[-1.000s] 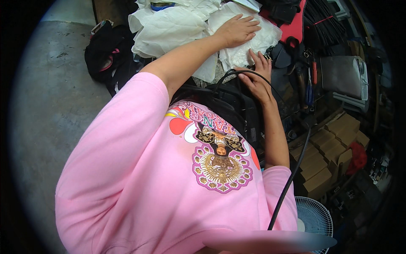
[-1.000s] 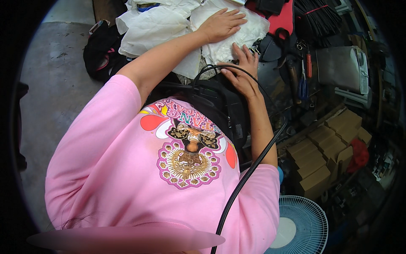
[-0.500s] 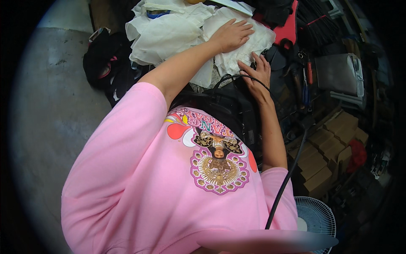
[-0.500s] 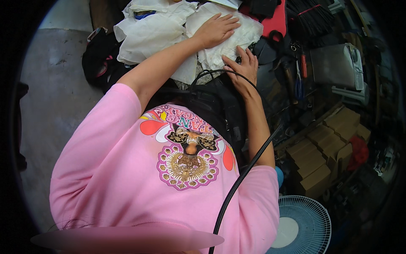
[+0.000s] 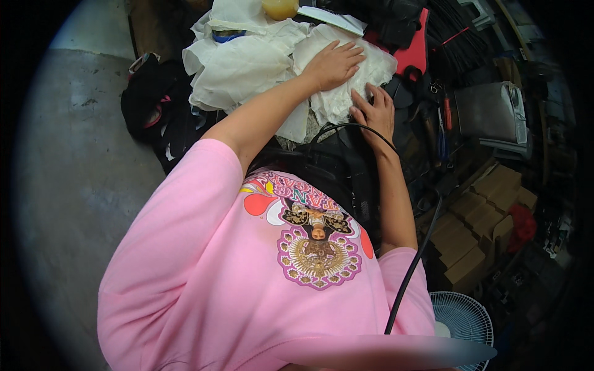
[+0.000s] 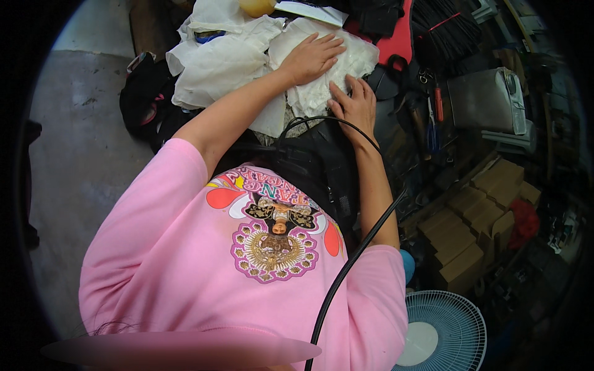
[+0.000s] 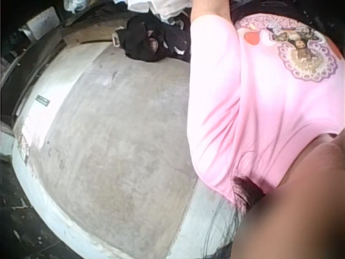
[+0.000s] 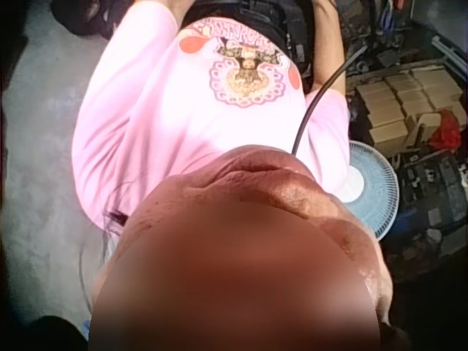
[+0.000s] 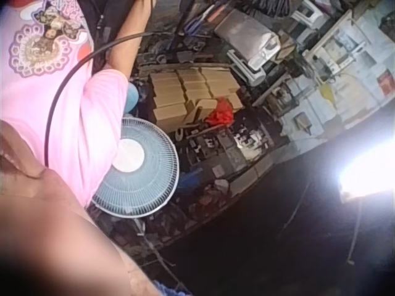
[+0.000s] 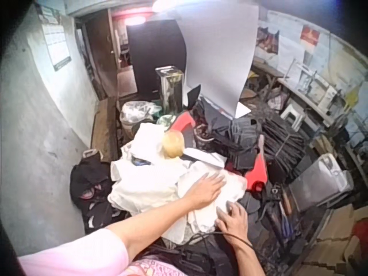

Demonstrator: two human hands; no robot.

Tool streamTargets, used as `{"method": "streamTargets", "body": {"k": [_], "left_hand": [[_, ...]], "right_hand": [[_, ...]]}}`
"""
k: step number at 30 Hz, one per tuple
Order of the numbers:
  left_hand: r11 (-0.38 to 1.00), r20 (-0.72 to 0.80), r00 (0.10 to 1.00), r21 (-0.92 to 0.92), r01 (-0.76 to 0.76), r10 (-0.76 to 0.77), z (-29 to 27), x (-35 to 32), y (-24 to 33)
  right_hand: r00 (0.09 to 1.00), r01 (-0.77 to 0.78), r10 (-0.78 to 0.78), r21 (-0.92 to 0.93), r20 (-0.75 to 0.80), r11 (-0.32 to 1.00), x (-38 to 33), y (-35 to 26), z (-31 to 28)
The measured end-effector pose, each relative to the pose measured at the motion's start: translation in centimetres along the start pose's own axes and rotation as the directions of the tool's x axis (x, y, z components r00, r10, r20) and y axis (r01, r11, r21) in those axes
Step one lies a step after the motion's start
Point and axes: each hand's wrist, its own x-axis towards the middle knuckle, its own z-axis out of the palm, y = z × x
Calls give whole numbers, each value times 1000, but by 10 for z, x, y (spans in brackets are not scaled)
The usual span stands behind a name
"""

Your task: The person irons a white cloth on a workbench using a red electric iron. They repeatedly lift and reposition the cloth, press it flat, and iron different sections. A small blue container and a hammer are briefly handled and set aside during the process.

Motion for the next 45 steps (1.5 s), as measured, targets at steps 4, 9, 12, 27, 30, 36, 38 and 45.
{"method": "streamTargets", "body": {"k": [4,9,12,27,30,36,38,45], "left_hand": [[999,0,1000,-43,13,-13,2,-2,-1],[931,113,991,-350,106,-70,-4,10,-13],[776,89,988,-612,151,-123,-20,23,-11],[965,104,959,49,259,-263,-61,-37,33],[953,94,948,25,303,-304,-59,-42,32],[881,-39,902,-235,410,-430,-58,-39,29],[902,-84,906,-171,397,-415,-58,-38,28],[913,61,912,56,404,-407,-52,-34,29]], "right_hand": [[1000,7,-8,32,6,999,-17,1,-11],[992,-68,81,134,-93,989,-7,12,-24],[968,-105,95,-29,-232,994,11,24,-29],[977,-154,208,-533,41,832,55,51,6],[983,-162,183,-439,6,884,46,51,-10],[930,-216,126,-236,-346,948,21,34,-28],[944,-104,82,-53,-321,993,12,23,-24],[983,-161,167,79,-71,984,7,6,1]]}}
